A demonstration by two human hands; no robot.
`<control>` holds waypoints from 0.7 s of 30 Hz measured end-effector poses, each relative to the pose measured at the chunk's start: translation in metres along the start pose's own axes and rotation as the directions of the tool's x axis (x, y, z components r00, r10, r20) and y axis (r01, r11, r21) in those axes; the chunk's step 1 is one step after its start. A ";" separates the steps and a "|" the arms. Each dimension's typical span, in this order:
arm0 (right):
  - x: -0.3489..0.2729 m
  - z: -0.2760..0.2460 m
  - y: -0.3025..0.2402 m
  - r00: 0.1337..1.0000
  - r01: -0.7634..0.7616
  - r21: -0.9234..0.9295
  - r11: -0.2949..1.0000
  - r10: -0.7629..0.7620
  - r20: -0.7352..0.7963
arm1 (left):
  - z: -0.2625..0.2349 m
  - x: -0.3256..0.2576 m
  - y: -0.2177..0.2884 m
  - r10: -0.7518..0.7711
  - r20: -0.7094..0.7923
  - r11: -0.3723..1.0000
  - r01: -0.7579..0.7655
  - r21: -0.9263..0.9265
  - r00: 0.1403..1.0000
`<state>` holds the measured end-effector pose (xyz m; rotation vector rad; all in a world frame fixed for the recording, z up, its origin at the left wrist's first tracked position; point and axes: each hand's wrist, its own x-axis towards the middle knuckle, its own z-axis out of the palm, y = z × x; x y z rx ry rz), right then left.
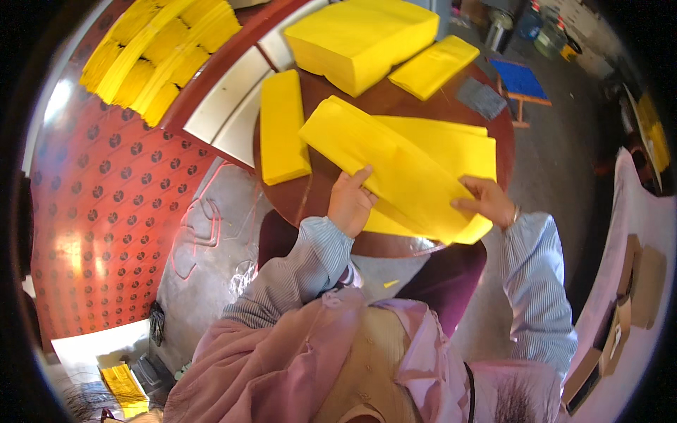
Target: The person folds yellow paper sheets by hand on a round table, aligning edges and pressing creases. They handle sheets one at a time, stacking finished pieces and occasionally adjusting the pile.
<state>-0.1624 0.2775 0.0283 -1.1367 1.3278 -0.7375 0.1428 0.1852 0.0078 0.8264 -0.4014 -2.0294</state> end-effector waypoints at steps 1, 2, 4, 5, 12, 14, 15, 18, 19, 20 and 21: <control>0.002 0.011 -0.004 1.000 0.004 0.045 0.999 -0.005 0.011 | -0.002 -0.002 0.014 0.011 0.019 0.999 -0.012 0.036 1.000; 0.001 0.019 -0.010 0.999 -0.023 0.043 0.999 0.021 0.047 | -0.005 -0.003 0.027 0.020 0.048 0.998 -0.023 0.053 0.999; 0.011 0.043 -0.022 0.997 0.033 -0.085 0.996 -0.027 0.073 | -0.015 0.001 0.057 0.038 0.093 0.991 -0.050 0.126 0.995; 0.021 0.057 -0.028 0.995 0.088 -0.140 0.986 -0.079 0.066 | -0.021 0.004 0.072 0.049 0.117 0.987 -0.066 0.147 0.992; 0.121 0.160 -0.085 0.976 0.101 0.121 0.988 -0.122 0.180 | -0.056 0.071 0.233 0.063 0.279 0.859 -0.194 0.474 0.958; 0.157 0.193 -0.101 0.972 0.173 0.343 0.924 -0.215 0.090 | -0.063 0.099 0.276 0.068 0.269 0.828 -0.205 0.522 0.961; 0.175 0.207 -0.106 0.949 0.254 0.452 0.855 -0.310 0.052 | -0.068 0.115 0.293 0.067 0.305 0.817 -0.228 0.530 0.950; 0.230 0.228 -0.110 0.982 0.165 0.476 0.864 -0.189 0.003 | -0.095 0.170 0.320 0.049 0.224 0.783 -0.176 0.596 0.973; 0.244 0.231 -0.106 0.996 0.084 0.439 0.895 -0.091 -0.007 | -0.108 0.190 0.319 0.049 0.249 0.812 -0.184 0.554 0.967; 0.258 0.235 -0.101 0.999 0.041 0.398 0.917 -0.041 -0.008 | -0.124 0.207 0.313 0.031 0.144 0.789 -0.112 0.604 0.989; 0.270 0.237 -0.095 0.999 -0.019 0.341 0.940 0.029 -0.025 | -0.139 0.220 0.306 0.010 0.099 0.772 -0.071 0.632 0.995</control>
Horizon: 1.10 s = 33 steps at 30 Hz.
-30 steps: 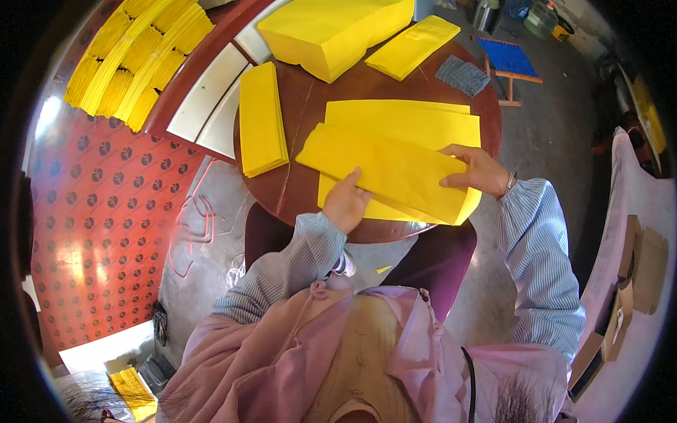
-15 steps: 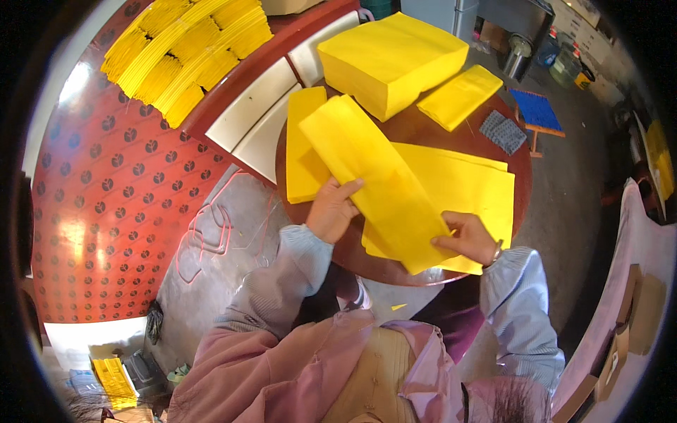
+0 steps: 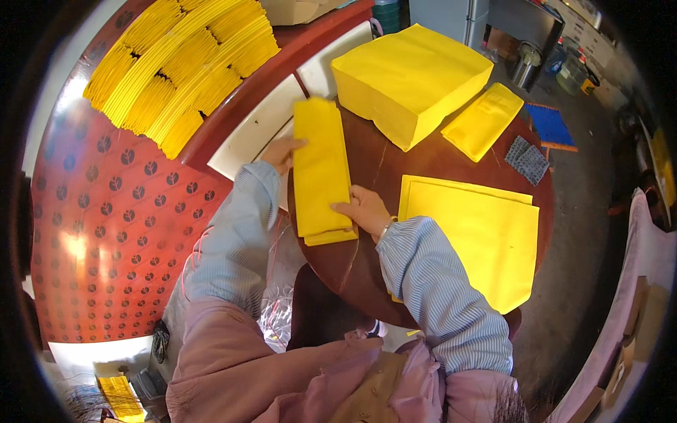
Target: The person folds yellow paper sheets by hand on a round table, aligning edges and pressing creases. They handle sheets one at a time, stacking finished pieces and occasionally adjusting the pile.
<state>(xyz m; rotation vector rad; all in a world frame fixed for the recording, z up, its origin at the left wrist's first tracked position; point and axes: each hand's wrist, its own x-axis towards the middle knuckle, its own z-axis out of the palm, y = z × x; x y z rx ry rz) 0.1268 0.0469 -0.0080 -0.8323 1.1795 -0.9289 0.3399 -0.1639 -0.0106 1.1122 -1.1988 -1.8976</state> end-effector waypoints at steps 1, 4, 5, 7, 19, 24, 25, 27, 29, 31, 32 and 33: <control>0.007 0.001 0.008 1.000 0.011 -0.031 0.999 -0.011 -0.004 | -0.008 0.011 -0.010 -0.091 -0.095 0.994 0.095 0.044 0.991; 0.014 0.001 0.030 0.996 -0.064 -0.155 0.986 0.054 -0.070 | -0.016 0.023 -0.037 -0.032 -0.179 0.999 0.038 0.031 0.983; 0.015 -0.001 0.033 0.998 -0.013 -0.172 0.985 0.002 -0.061 | -0.016 0.024 -0.040 -0.021 -0.197 0.999 0.027 0.027 0.980; 0.014 0.000 0.037 0.999 -0.024 -0.179 0.984 0.015 -0.050 | -0.014 0.021 -0.042 0.015 -0.206 1.000 -0.015 0.000 0.978; 0.019 0.000 0.047 0.998 -0.048 -0.208 0.977 0.041 -0.036 | -0.005 0.018 -0.041 0.042 -0.323 0.989 0.007 0.148 0.945; 0.020 -0.004 0.044 0.997 -0.080 -0.294 0.952 0.075 -0.028 | -0.003 0.021 -0.037 0.088 -0.321 0.968 -0.006 0.250 0.943; 0.021 -0.005 0.044 0.997 -0.074 -0.292 0.954 0.073 -0.012 | -0.002 0.021 -0.034 0.072 -0.350 0.956 0.036 0.292 0.934; 0.027 -0.003 0.050 0.996 0.070 -0.255 0.964 -0.080 -0.028 | 0.009 0.019 -0.036 0.549 -0.306 0.591 -0.102 0.801 0.778; 0.027 -0.002 0.057 0.989 0.135 -0.210 0.968 -0.145 -0.035 | 0.020 0.017 -0.039 0.705 -0.090 0.295 -0.176 0.939 0.703; 0.029 -0.001 0.055 0.991 0.119 -0.207 0.971 -0.129 -0.036 | 0.032 0.027 -0.036 0.638 0.098 0.213 -0.297 0.931 0.764; 0.027 -0.001 0.052 0.992 0.106 -0.244 0.964 -0.120 -0.045 | 0.038 0.033 -0.038 0.575 0.170 0.147 -0.306 0.941 0.800; 0.024 -0.001 0.046 0.992 0.093 -0.282 0.955 -0.113 -0.053 | 0.042 0.038 -0.041 0.500 0.230 0.089 -0.314 0.945 0.835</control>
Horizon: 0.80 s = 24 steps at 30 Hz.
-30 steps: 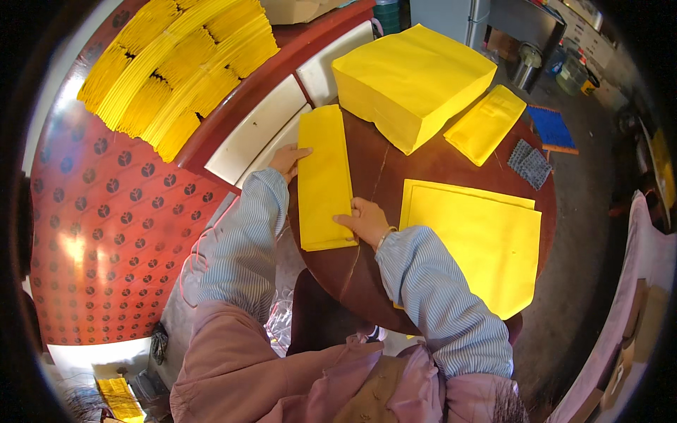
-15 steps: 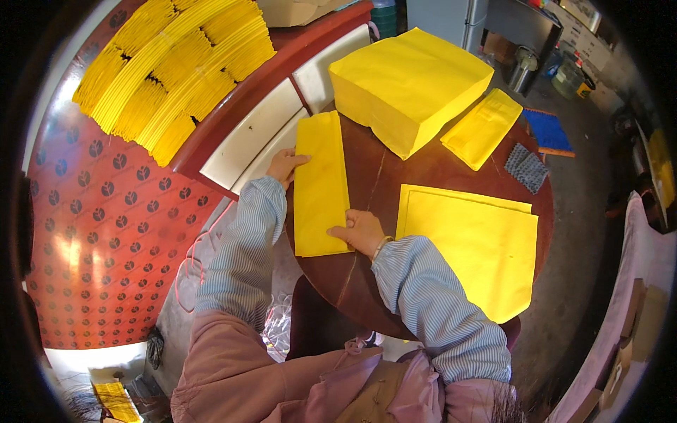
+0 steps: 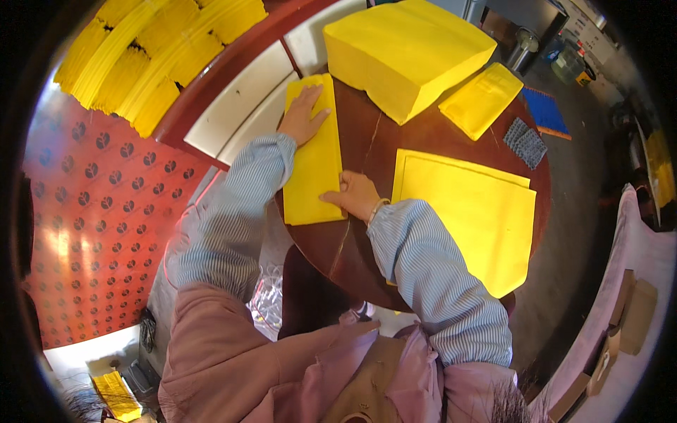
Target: The person folds yellow paper sheets by hand on a round table, aligning edges and pressing creases. They handle sheets one at a time, stacking finished pieces and occasionally adjusting the pile.
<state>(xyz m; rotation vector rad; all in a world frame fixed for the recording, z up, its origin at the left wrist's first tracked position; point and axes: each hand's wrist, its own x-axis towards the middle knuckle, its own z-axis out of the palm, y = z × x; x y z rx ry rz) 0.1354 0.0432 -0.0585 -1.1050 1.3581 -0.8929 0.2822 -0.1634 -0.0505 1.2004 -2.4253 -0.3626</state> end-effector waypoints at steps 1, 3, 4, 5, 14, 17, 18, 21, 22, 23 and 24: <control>-0.008 -0.001 -0.007 1.000 -0.017 -0.027 0.999 0.017 -0.013 | 0.007 0.001 0.001 -0.005 0.025 0.997 0.003 0.075 1.000; -0.035 -0.004 -0.024 0.998 -0.056 -0.141 0.988 0.053 -0.026 | 0.021 -0.003 -0.001 -0.066 0.128 0.975 0.037 0.219 0.990; -0.047 -0.003 -0.034 0.995 -0.093 -0.175 0.980 0.088 -0.039 | 0.026 -0.006 -0.003 -0.043 0.087 0.975 0.023 0.219 0.995; -0.061 -0.005 -0.041 0.994 -0.031 -0.383 0.923 -0.012 -0.110 | 0.029 -0.005 -0.006 -0.036 0.079 0.975 0.018 0.223 0.996; -0.052 0.034 -0.027 0.739 0.556 -0.813 0.175 -0.551 0.387 | 0.032 -0.004 0.004 -0.084 0.060 0.919 0.054 0.390 0.995; -0.051 0.035 -0.005 0.774 0.552 -0.806 0.213 -0.492 0.399 | 0.036 -0.008 0.005 -0.060 0.029 0.909 0.043 0.414 0.998; -0.053 0.034 0.001 0.803 0.527 -0.815 0.239 -0.454 0.386 | 0.038 -0.008 0.003 -0.055 -0.010 0.904 0.054 0.423 0.998; -0.057 0.031 0.008 0.779 0.557 -0.784 0.273 -0.499 0.380 | 0.045 -0.007 -0.001 -0.044 -0.003 0.907 0.041 0.418 0.999; -0.059 0.031 0.008 0.783 0.551 -0.791 0.266 -0.492 0.380 | 0.046 -0.006 -0.004 -0.031 -0.004 0.910 0.030 0.413 1.000; -0.062 0.033 0.007 0.786 0.541 -0.801 0.257 -0.493 0.373 | 0.046 -0.001 -0.007 -0.033 0.029 0.916 0.019 0.401 0.999; -0.066 0.034 0.006 0.793 0.520 -0.816 0.251 -0.498 0.352 | 0.046 0.000 -0.009 -0.018 0.030 0.919 0.004 0.395 0.999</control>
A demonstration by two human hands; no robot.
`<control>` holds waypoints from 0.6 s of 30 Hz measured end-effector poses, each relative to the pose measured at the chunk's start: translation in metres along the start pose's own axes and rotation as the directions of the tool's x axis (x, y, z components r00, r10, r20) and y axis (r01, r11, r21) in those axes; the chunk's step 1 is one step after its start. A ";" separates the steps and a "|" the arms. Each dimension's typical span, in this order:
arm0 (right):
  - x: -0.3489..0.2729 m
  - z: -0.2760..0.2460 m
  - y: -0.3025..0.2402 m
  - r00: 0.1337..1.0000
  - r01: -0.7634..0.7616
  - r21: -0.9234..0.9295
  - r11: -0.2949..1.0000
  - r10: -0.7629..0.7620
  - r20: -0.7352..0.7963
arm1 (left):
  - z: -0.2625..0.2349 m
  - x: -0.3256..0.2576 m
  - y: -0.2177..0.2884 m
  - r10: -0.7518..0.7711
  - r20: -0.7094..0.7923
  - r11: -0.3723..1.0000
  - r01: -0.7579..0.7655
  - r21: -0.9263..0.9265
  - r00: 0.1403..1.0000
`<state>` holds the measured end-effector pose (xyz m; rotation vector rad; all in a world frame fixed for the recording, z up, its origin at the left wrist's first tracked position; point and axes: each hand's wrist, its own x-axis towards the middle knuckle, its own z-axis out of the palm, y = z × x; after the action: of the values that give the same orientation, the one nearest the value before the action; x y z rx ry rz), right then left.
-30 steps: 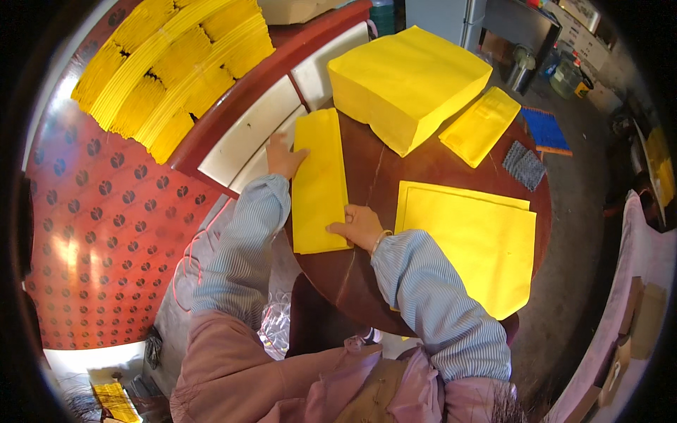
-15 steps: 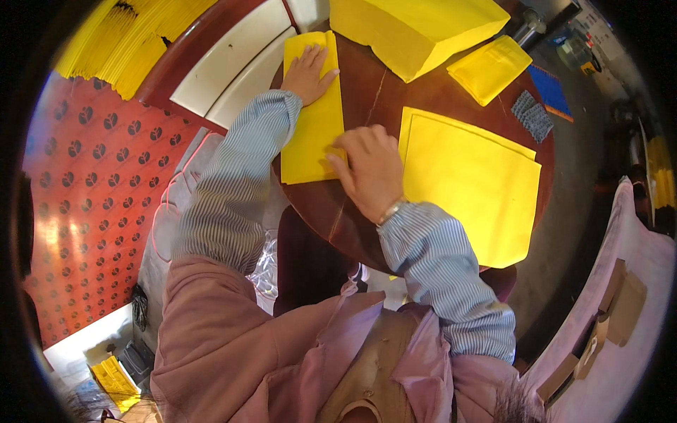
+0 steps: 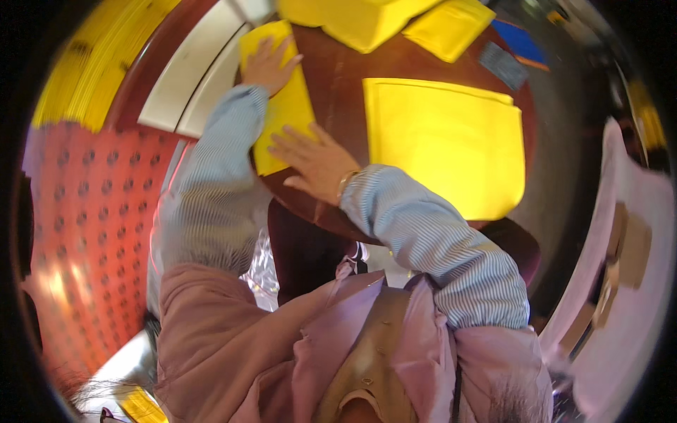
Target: The person folds yellow paper sheets by hand on a round table, aligning edges and pressing creases. They handle sheets one at a time, stacking finished pieces and occasionally adjusting the pile.
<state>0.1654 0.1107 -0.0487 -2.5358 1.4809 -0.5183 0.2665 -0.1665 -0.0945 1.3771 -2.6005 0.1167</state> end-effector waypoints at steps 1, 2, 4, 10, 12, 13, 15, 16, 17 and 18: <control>-0.004 -0.002 -0.004 1.000 -0.013 -0.008 1.000 0.014 0.013 | -0.001 0.005 -0.001 0.009 0.033 1.000 -0.009 -0.003 0.999; -0.013 -0.006 -0.010 0.999 -0.036 -0.017 0.999 0.036 0.014 | -0.003 0.008 -0.004 0.000 0.081 0.999 0.003 -0.041 0.997; -0.049 -0.021 -0.014 0.997 -0.069 0.054 0.996 0.071 -0.031 | -0.013 0.010 -0.003 -0.005 0.086 1.000 0.007 -0.025 0.996; -0.244 -0.094 0.062 0.522 -0.613 0.131 0.779 0.524 -0.672 | -0.086 -0.044 0.073 0.241 -0.223 0.923 -0.294 -0.249 0.944; -0.322 -0.110 0.086 0.317 -0.852 0.079 0.518 0.630 -0.709 | -0.098 -0.098 0.135 0.416 -0.258 0.601 -0.477 -0.641 0.872; -0.348 -0.109 0.097 0.144 -0.899 0.244 0.363 0.772 -0.619 | -0.098 -0.133 0.175 0.349 -0.283 0.567 -0.442 -0.695 0.893; -0.372 -0.097 0.122 -0.083 -0.753 0.626 0.203 0.914 -0.397 | -0.097 -0.173 0.229 0.397 -0.203 0.574 -0.414 -0.707 0.895; -0.379 -0.094 0.131 -0.230 -0.575 0.818 0.017 0.956 -0.182 | -0.093 -0.183 0.249 0.394 -0.194 0.592 -0.410 -0.694 0.898; -0.386 -0.094 0.135 -0.142 -0.579 0.812 0.068 0.973 -0.183 | -0.088 -0.190 0.263 0.372 -0.162 0.632 -0.377 -0.677 0.914; -0.386 -0.092 0.135 -0.082 -0.585 0.809 0.053 0.989 -0.125 | -0.083 -0.194 0.270 0.350 -0.097 0.686 -0.326 -0.651 0.932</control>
<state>-0.1522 0.3818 -0.0877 -0.3552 2.3109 -1.4185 0.1611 0.1568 -0.0477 0.6374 -2.4973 -0.7212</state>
